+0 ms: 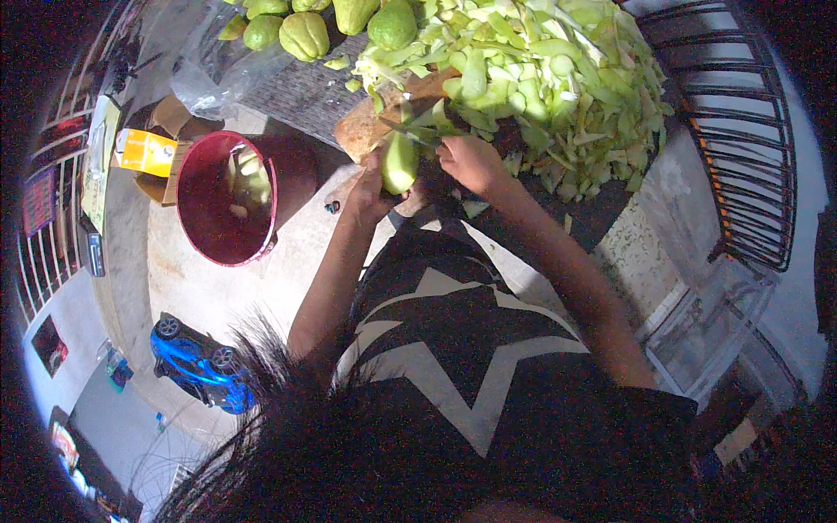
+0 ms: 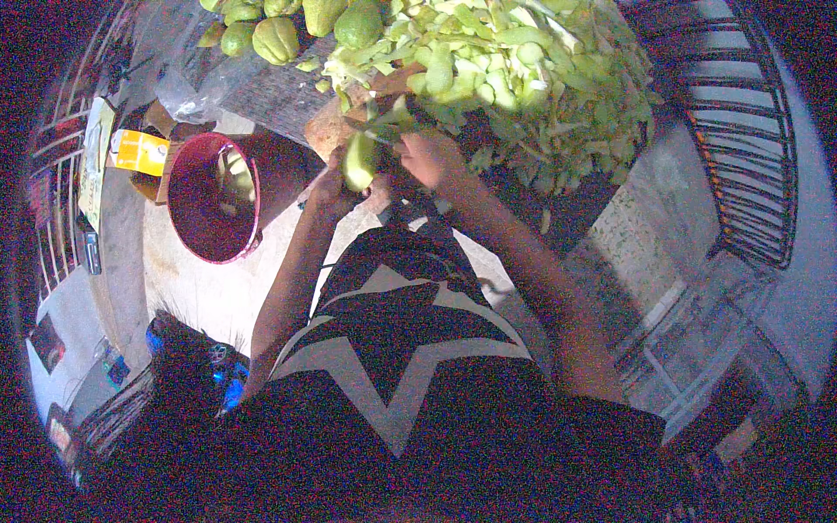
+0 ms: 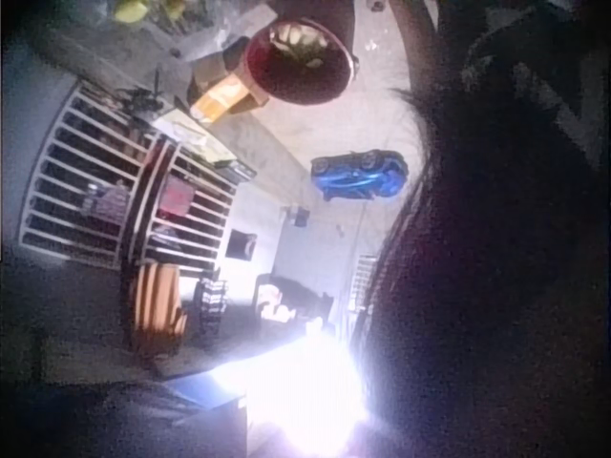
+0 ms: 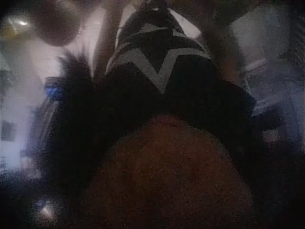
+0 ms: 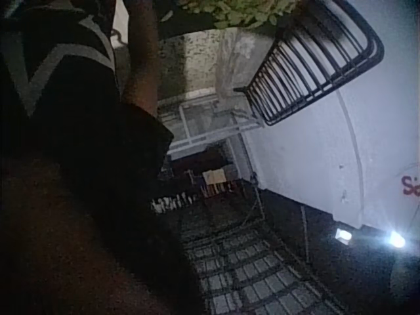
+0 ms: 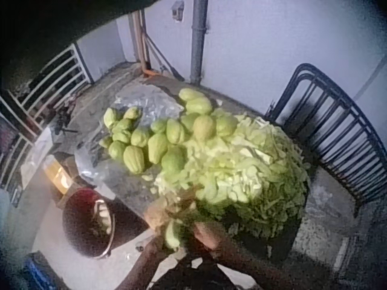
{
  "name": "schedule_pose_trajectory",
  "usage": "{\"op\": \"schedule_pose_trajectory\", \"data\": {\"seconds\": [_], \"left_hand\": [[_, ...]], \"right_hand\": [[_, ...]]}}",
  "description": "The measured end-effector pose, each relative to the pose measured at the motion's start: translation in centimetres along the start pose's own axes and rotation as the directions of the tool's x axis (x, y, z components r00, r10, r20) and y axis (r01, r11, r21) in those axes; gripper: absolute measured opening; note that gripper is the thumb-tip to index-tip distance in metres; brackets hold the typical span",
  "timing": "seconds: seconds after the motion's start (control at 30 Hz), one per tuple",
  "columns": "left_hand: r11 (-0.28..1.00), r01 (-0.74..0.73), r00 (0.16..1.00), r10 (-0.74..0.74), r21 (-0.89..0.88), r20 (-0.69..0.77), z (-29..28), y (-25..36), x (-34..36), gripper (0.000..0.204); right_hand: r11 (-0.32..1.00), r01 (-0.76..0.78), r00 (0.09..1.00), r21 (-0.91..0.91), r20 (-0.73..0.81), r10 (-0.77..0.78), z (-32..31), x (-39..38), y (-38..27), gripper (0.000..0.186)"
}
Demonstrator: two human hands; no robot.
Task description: The person peels green fruits using a knife over a wooden cutting board. The person holds each fruit in one hand and removes the skin with the other, placing the peeled fruit into a red bucket.
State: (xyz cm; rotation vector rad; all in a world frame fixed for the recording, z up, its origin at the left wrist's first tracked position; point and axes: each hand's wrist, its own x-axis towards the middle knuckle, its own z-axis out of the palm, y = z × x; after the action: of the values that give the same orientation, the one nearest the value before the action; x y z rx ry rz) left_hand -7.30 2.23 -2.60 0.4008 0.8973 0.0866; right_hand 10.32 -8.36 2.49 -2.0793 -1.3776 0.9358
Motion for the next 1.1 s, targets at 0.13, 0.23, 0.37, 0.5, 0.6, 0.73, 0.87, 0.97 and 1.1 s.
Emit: {"op": "schedule_pose_trajectory", "data": {"seconds": [0.13,0.23,0.37,0.5,0.6,0.73,0.87,0.97,1.1], "left_hand": [[0.999,-0.043,0.999,0.042,-0.017,-0.023,1.5,0.4,-1.0,0.062],[0.991,0.079,0.996,-0.074,-0.106,0.055,1.4,1.4,-0.9,0.051],[0.910,0.225,0.972,-0.185,-0.348,0.145,2.6,2.5,-1.5,0.046],[0.862,0.230,0.878,0.017,-0.452,0.479,0.7,0.9,0.4,0.048],[0.883,0.136,0.975,-0.040,-0.449,0.217,4.2,1.8,-0.9,0.052],[0.865,0.112,0.985,-0.031,-0.490,0.170,3.6,1.0,-0.3,0.051],[0.812,0.222,0.917,0.014,-0.540,0.398,2.9,1.0,-0.1,0.051],[0.852,0.187,0.949,-0.028,-0.489,0.315,2.9,1.2,0.2,0.054],[0.899,0.124,0.987,-0.069,-0.420,0.145,4.0,1.6,-0.1,0.057]], "right_hand": [[0.998,-0.053,0.994,-0.017,0.090,0.054,-0.2,1.2,1.4,0.021],[0.996,-0.063,0.990,-0.063,-0.130,0.054,-0.2,-0.4,0.8,0.021],[1.000,0.020,0.970,-0.006,-0.242,-0.021,-1.1,-3.2,-0.6,0.021],[0.991,-0.132,0.986,0.018,-0.098,0.133,-1.3,-5.9,-2.8,0.021],[0.995,-0.089,0.993,-0.039,-0.080,0.086,-0.7,-6.7,-3.6,0.024],[0.996,0.065,0.985,-0.062,-0.155,-0.073,0.4,-7.4,-3.2,0.029],[0.986,0.136,0.964,-0.092,-0.217,-0.153,0.6,-7.5,-2.9,0.029],[0.979,0.176,0.948,-0.099,-0.250,-0.196,0.5,-7.5,-2.8,0.026],[0.992,0.034,0.987,-0.122,-0.149,-0.053,0.2,-6.3,-2.8,0.022]]}}
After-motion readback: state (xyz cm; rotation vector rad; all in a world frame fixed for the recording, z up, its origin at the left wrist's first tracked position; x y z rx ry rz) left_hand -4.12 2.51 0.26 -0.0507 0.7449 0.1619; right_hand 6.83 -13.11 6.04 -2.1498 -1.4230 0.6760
